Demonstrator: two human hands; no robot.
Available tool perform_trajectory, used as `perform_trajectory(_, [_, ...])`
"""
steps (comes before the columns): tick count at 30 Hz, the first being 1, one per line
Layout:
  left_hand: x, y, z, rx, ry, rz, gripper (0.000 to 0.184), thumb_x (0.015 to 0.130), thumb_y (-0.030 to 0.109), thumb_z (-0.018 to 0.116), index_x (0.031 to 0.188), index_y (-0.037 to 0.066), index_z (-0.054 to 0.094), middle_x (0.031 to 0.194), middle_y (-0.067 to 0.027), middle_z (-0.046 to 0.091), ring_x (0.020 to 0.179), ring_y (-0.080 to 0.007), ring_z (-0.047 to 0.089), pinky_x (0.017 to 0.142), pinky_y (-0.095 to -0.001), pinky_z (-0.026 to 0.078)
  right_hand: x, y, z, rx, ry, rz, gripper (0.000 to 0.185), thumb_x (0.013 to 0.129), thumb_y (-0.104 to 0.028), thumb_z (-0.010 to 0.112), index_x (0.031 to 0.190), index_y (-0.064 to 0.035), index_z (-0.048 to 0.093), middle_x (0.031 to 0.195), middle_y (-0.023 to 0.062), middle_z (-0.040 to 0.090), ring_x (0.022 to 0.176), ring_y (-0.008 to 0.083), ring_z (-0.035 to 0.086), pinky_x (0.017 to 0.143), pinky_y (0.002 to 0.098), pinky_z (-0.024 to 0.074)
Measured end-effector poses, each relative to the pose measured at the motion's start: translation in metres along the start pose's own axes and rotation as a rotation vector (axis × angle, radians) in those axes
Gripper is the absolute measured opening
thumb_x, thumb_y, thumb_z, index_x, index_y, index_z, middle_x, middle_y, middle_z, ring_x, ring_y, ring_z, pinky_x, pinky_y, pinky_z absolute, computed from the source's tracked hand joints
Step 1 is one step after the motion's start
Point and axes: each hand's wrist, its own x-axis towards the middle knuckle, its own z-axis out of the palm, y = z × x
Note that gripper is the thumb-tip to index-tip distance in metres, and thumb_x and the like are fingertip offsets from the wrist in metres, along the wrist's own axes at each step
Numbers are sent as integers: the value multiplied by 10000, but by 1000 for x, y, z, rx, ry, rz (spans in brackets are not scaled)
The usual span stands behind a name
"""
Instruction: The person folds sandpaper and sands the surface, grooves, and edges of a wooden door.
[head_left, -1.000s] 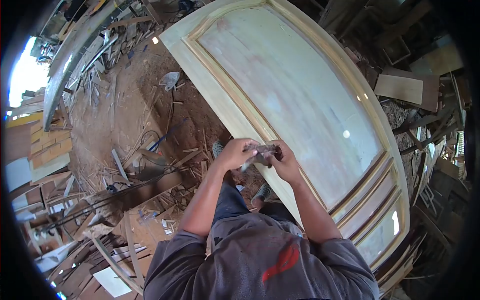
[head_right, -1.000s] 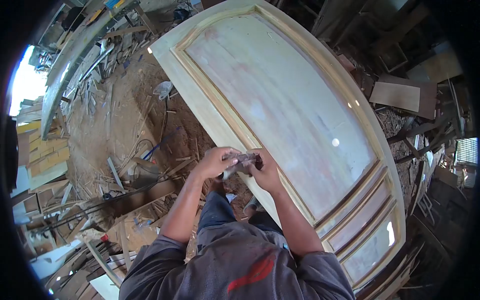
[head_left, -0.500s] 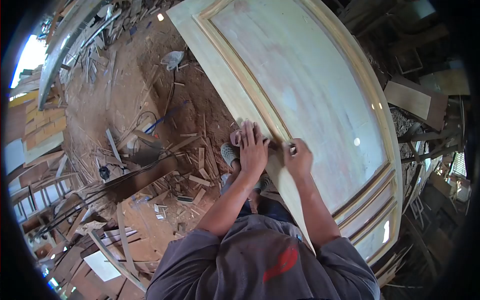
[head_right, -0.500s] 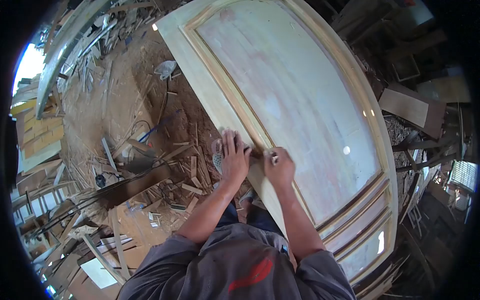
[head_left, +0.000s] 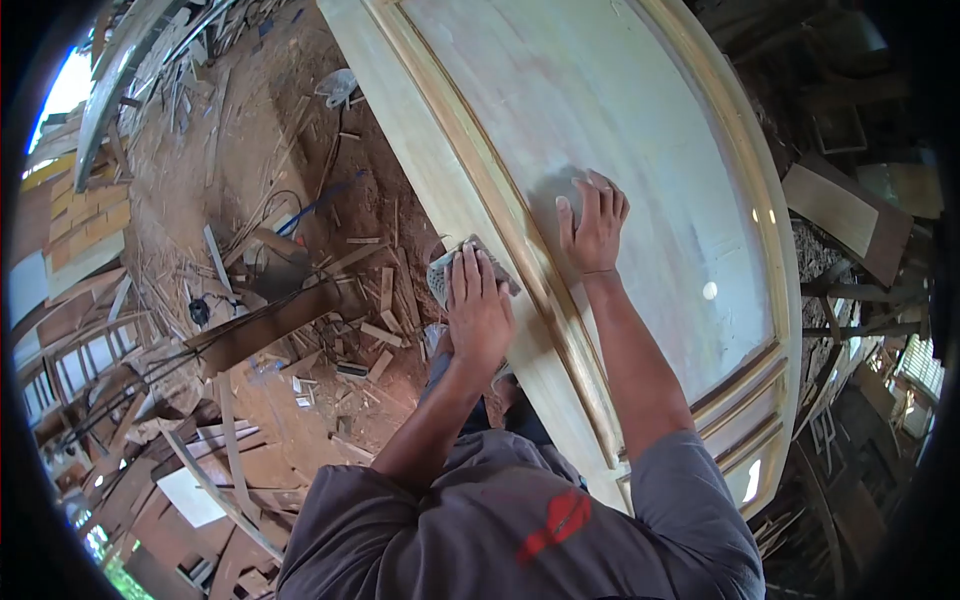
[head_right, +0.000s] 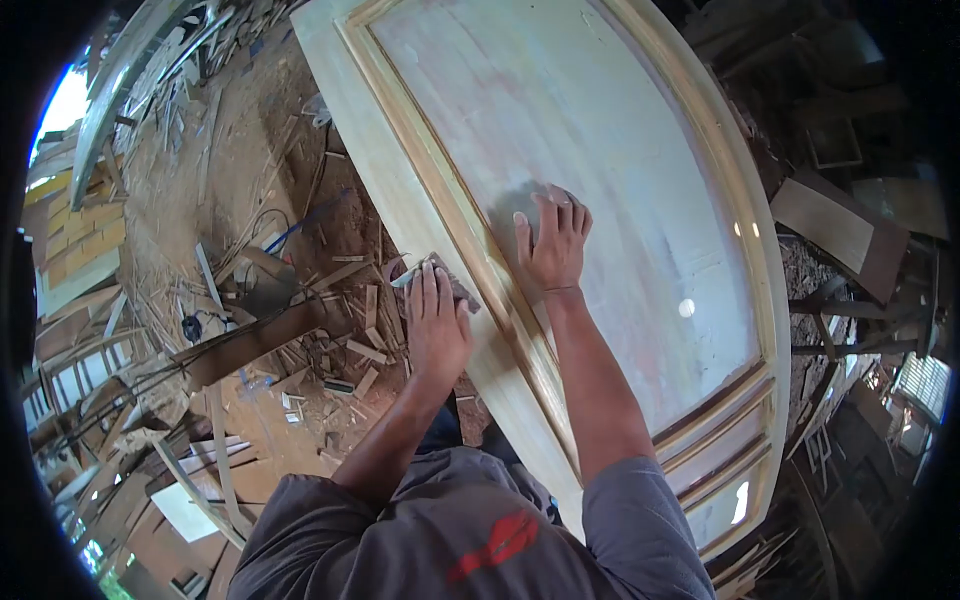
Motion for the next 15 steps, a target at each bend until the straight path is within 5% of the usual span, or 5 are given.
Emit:
perform_trajectory(3, [-3,9,20,-18,15,-3,983,1072,504,579,1650,-225,261,1711,-465,272,1658,-590,189,1368,-662,133,4,4,7,-24,-6,9,445,1080,-382,682,1388,-63,644,1504,190,607,1397,434,534,1218,589,365])
perform_trajectory(6, [26,5,18,-33,38,46,1055,1066,560,606,1647,-238,232,1711,-486,231,1655,-599,170,1364,-672,110,3,6,10,-21,-24,35,493,1086,-433,671,1406,-60,633,1524,193,597,1427,438,517,1241,592,345])
perform_trajectory(10, [88,-7,21,-48,167,39,1167,1034,677,613,1653,-233,224,1720,-478,226,1667,-576,163,1366,-669,90,3,3,11,-46,-66,61,534,1061,-447,694,1399,-41,615,1515,205,590,1443,431,499,1254,593,333])
perform_trajectory(15, [51,-10,17,34,105,65,1180,1020,744,586,1685,-173,255,1757,-393,265,1685,-524,178,1358,-685,75,6,-3,9,-41,-103,96,578,1051,-486,693,1417,-45,612,1531,201,585,1470,418,481,1277,580,316])
